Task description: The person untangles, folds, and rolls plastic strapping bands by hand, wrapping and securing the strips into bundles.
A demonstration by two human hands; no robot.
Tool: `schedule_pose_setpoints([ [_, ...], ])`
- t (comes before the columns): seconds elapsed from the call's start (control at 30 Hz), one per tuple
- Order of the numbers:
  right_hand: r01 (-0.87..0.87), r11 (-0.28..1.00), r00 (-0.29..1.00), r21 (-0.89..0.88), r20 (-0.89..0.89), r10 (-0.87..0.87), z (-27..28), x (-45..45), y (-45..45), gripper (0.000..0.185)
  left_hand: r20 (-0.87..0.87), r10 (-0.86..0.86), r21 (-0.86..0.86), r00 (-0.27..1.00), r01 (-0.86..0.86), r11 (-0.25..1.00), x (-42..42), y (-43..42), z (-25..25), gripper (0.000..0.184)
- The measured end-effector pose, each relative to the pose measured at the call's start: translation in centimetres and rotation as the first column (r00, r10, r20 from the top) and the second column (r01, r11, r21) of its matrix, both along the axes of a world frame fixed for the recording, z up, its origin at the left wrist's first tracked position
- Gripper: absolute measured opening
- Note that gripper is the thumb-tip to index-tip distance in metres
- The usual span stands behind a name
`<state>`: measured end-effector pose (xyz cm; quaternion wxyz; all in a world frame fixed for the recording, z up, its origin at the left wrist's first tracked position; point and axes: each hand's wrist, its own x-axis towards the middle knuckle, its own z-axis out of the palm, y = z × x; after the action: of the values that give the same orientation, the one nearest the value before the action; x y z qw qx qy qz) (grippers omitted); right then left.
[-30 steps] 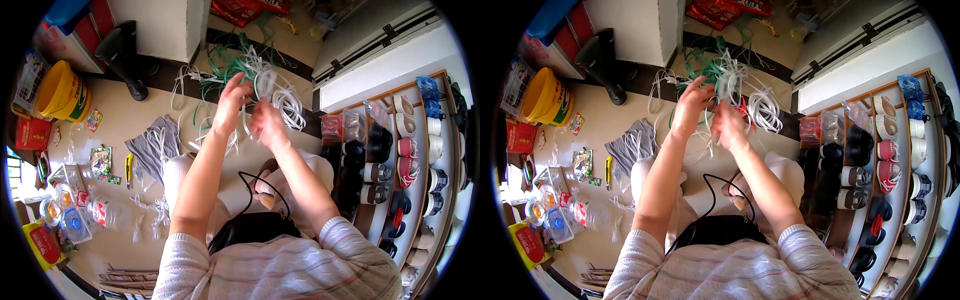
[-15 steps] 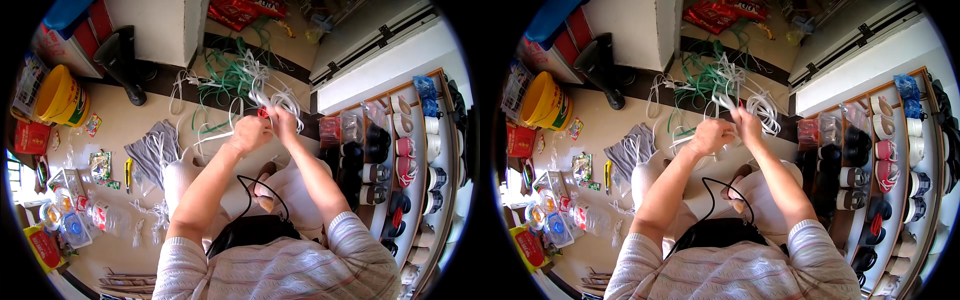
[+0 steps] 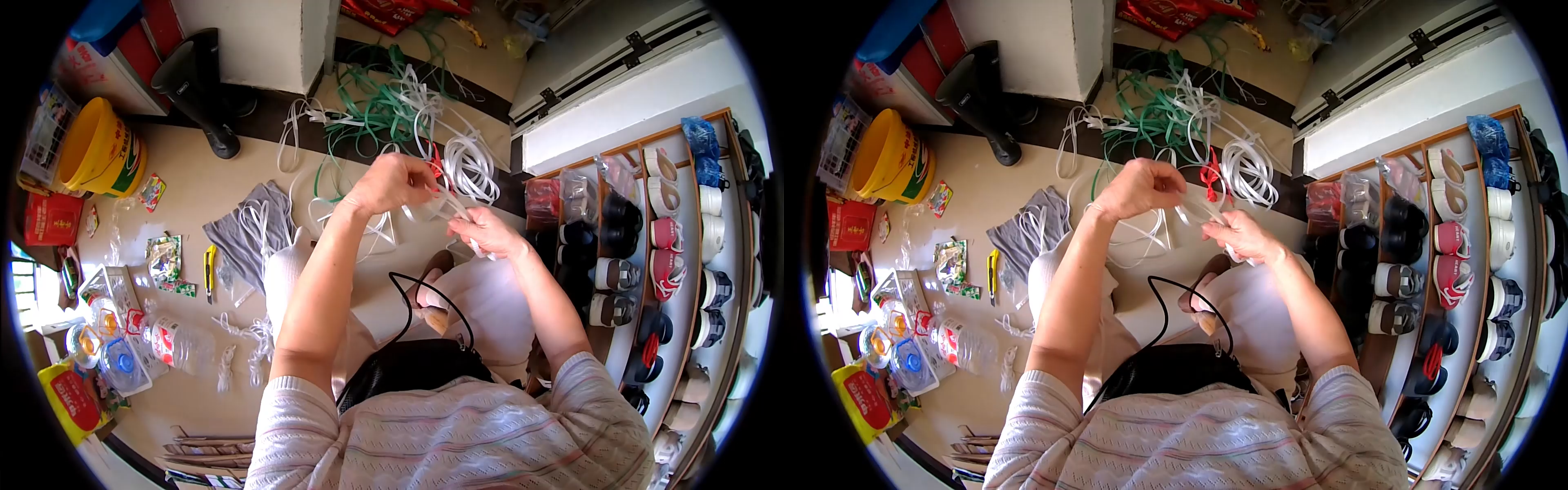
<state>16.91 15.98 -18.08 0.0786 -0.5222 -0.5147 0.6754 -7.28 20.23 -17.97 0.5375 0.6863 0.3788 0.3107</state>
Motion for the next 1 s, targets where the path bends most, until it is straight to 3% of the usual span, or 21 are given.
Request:
schedule_pose_setpoints([
  [0.1,0.196,0.981,0.970,0.010,-0.152,-0.192,-1.7,-0.5,-0.6,0.029,0.365,0.225,-0.228,0.903,-0.147,0.962,0.7,0.5,-1.1,0.015],
  [0.13,0.235,0.969,0.955,0.075,-0.202,-0.216,-2.0,-1.3,-0.6,0.028,0.558,0.286,-0.358,0.779,-0.085,0.930,1.2,0.2,-0.6,0.018],
  [0.2,0.319,0.927,0.918,0.195,-0.305,-0.252,-2.8,-3.7,-0.5,0.028,0.671,0.410,-0.510,0.618,-0.017,0.860,2.2,0.2,-1.4,0.019],
  [0.23,0.327,0.924,0.925,0.198,-0.269,-0.269,-2.8,-4.9,-0.5,0.027,0.703,0.475,-0.576,0.530,0.030,0.817,2.5,0.2,-1.5,0.019],
  [0.37,0.275,0.947,0.945,0.167,-0.228,-0.234,-3.4,-7.7,0.0,0.021,0.787,0.558,-0.609,0.261,0.186,0.771,2.5,0.8,-2.9,0.024],
  [0.4,0.260,0.945,0.949,0.196,-0.230,-0.214,-3.5,-8.2,0.3,0.020,0.770,0.587,-0.633,0.250,0.185,0.752,2.5,0.5,-2.5,0.025],
  [0.47,0.205,0.956,0.960,0.210,-0.232,-0.155,-2.8,-8.3,0.5,0.021,0.785,0.564,-0.611,0.258,0.169,0.774,1.8,1.0,-3.0,0.025],
  [0.57,0.186,0.947,0.922,0.262,-0.379,-0.077,-2.3,-8.8,0.8,0.022,0.788,0.544,-0.584,0.288,0.072,0.808,1.2,1.4,-2.6,0.024],
  [0.63,0.330,0.936,0.858,0.125,-0.453,-0.242,-0.4,-9.3,0.8,0.023,0.789,0.532,-0.567,0.307,0.031,0.823,1.2,1.3,-1.5,0.024],
  [0.67,0.396,0.917,0.815,0.053,-0.481,-0.324,0.2,-9.4,0.9,0.023,0.741,0.523,-0.534,0.422,-0.104,0.839,1.4,1.2,-1.4,0.035],
  [0.77,0.595,0.803,0.652,0.043,-0.609,-0.451,-0.7,-7.3,4.1,0.022,0.558,0.417,-0.559,0.717,-0.046,0.828,2.3,0.2,-1.6,0.062],
  [0.8,0.729,0.685,0.526,-0.003,-0.638,-0.562,0.4,-7.6,4.5,0.021,0.583,0.348,-0.527,0.734,0.016,0.849,3.4,-0.5,-2.0,0.079],
  [0.83,0.706,0.708,0.469,-0.020,-0.736,-0.489,0.2,-7.5,5.2,0.020,0.591,0.208,-0.486,0.779,0.139,0.863,3.8,-1.3,-1.3,0.072],
  [0.9,0.789,0.606,0.499,0.098,-0.678,-0.540,0.6,-7.9,5.2,0.021,0.642,0.113,-0.469,0.758,0.272,0.840,4.4,-1.5,-1.7,0.059],
  [1.0,0.804,0.574,0.509,0.158,-0.683,-0.525,0.1,-7.9,5.2,0.022,0.541,0.088,-0.469,0.836,0.214,0.857,4.2,-1.1,-1.7,0.050],
])
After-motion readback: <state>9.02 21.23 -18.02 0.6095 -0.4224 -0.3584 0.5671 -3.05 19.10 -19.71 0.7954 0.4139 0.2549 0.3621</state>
